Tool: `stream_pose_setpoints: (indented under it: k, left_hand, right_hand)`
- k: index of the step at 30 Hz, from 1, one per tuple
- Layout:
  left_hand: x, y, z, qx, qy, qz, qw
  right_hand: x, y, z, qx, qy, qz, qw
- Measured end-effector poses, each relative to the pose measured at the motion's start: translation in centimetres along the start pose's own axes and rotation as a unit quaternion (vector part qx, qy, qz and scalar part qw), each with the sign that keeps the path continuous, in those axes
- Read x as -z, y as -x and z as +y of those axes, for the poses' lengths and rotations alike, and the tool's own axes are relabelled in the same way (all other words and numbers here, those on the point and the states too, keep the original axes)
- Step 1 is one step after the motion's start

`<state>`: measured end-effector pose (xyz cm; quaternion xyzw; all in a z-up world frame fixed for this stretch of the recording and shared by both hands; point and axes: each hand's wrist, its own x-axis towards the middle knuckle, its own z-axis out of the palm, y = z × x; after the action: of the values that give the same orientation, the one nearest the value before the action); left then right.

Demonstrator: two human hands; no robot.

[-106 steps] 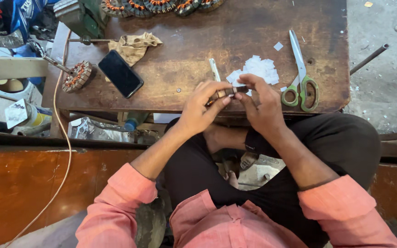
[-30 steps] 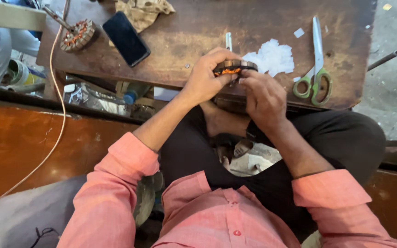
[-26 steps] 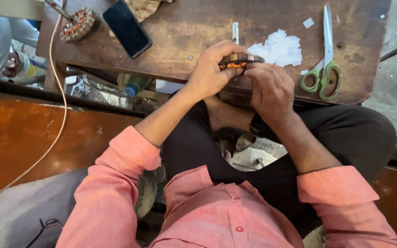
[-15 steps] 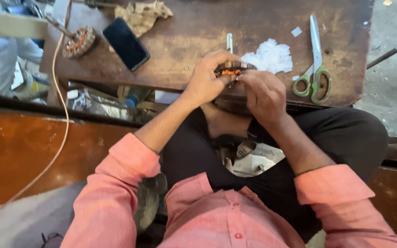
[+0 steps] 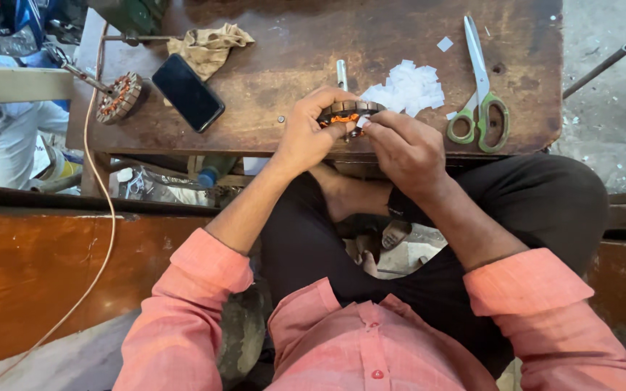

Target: The person sits at a workbench and assembles small white plastic pieces onto a circular motor stator with copper windings. They repeatedly pick up pieces, place them into slots, and use scissors to trim excess material. The process is repeated for multiple stators on the table.

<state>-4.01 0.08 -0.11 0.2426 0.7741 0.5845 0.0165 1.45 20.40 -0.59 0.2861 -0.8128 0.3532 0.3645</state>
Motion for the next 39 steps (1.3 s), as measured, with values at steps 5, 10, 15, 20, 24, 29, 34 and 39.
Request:
stream_pose_setpoints:
  k: [5, 10, 15, 20, 24, 29, 34, 39]
  left_hand:
    - [0.0, 0.0, 0.1, -0.008, -0.022, -0.001, 1.000]
    - [0.0, -0.1, 0.3, 0.010, -0.022, -0.001, 1.000]
    - [0.0, 0.1, 0.2, 0.003, -0.010, 0.001, 1.000]
    - [0.0, 0.1, 0.2, -0.001, -0.017, -0.004, 1.000]
    - [-0.1, -0.2, 0.4, -0.021, -0.051, -0.009, 0.998]
    - [0.0, -0.1, 0.7, 0.012, -0.019, -0.015, 1.000]
    - [0.1, 0.0, 1.0, -0.005, -0.031, -0.005, 0.999]
    - [0.1, 0.1, 0.9, 0.020, -0.031, -0.008, 0.999]
  right_hand:
    - [0.0, -0.1, 0.0, -0.029, -0.028, 0.000, 0.999]
    - [-0.2, 0.1, -0.7, -0.077, -0.065, 0.004, 0.995]
    - [-0.8, 0.8, -1.3, -0.140, -0.102, 0.008, 0.985]
    - [-1.9, 1.2, 0.2, -0.307, -0.353, -0.009, 0.884]
    - [-1.9, 1.3, 0.7, -0.343, -0.442, -0.006, 0.829]
    - [-0.5, 1.0, 0.0, -0.196, -0.156, 0.016, 0.968]
    - [0.0, -0.1, -0.5, -0.079, -0.046, 0.026, 0.995]
    - [0.0, -0.3, -0.3, -0.039, -0.020, 0.010, 0.999]
